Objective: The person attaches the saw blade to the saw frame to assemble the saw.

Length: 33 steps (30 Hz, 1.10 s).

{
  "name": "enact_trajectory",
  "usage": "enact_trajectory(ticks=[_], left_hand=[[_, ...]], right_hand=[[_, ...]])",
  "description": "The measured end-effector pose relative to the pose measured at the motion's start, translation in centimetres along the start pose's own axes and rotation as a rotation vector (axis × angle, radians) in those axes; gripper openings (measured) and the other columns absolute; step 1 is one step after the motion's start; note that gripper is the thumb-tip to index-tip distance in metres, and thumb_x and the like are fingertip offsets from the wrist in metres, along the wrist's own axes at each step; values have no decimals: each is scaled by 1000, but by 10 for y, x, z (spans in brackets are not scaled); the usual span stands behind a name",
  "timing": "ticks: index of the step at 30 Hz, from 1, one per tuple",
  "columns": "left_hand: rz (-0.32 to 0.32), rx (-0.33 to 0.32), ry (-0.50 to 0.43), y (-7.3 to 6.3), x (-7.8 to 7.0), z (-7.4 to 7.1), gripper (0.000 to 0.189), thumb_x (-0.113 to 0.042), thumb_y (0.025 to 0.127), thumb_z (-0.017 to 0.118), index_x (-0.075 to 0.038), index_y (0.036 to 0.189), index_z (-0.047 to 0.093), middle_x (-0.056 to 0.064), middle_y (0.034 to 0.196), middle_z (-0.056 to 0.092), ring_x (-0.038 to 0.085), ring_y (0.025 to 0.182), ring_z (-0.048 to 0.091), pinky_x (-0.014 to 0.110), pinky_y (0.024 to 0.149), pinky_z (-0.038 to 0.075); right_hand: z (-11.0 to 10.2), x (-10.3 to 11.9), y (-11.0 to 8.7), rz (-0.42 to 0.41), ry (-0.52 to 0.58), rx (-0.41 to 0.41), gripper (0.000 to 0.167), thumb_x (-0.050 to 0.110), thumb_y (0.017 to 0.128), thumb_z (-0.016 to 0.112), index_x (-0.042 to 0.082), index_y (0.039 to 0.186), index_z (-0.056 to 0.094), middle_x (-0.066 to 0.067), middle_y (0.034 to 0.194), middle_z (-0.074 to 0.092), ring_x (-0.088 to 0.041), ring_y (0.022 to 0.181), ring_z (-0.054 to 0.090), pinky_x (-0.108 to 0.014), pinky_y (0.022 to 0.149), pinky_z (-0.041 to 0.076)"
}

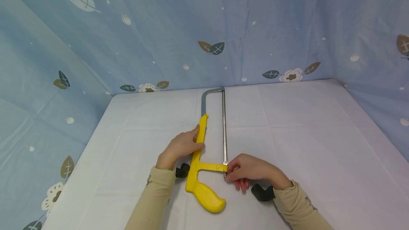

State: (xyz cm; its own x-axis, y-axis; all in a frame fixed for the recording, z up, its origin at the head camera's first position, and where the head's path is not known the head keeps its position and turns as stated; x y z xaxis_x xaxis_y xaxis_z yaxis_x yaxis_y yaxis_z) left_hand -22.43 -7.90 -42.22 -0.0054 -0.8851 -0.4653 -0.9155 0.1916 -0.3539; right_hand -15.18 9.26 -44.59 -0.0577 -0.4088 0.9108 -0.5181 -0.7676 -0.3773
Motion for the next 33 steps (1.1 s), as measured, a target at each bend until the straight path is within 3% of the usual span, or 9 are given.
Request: enact_trajectory(ticks=[12, 25, 33], left_hand=[[6, -2, -1, -1, 0, 0, 78, -38, 78, 56, -17, 143, 19, 0, 73, 53, 17, 55, 44, 29, 50, 35], [4, -8, -1, 0, 0, 0, 78, -39, 78, 56, -17, 143, 19, -1, 80, 54, 16, 59, 46, 29, 51, 36], [1, -6, 3, 0, 1, 0, 78, -39, 78, 55, -18, 143, 19, -1, 87, 55, 16, 62, 47, 29, 52, 36]], right_hand=[[-1, -1, -1, 21, -44, -11, 27, 32, 85, 59, 7, 77, 64, -9, 59, 61, -25, 45, 58, -29, 42, 45], [-1, 1, -1, 4, -14, 18, 18, 25, 85, 59, 7, 86, 64, -10, 59, 60, -25, 46, 58, -27, 42, 45], [-2, 1, 1, -11, -6, -12, 18, 24, 84, 61, 6, 87, 63, -10, 57, 59, -27, 45, 58, -31, 42, 46]])
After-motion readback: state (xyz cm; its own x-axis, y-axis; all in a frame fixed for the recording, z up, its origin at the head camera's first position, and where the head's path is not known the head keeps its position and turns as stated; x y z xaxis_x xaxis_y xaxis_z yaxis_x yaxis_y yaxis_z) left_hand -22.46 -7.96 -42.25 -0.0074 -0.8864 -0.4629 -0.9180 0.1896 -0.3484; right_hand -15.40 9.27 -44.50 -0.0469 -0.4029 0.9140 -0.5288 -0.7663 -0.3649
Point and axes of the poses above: each hand's wrist, its own y-axis towards the middle knuckle, its own z-axis out of the palm, x = y × z, the point moved 8 cm from there along y, towards the middle knuckle
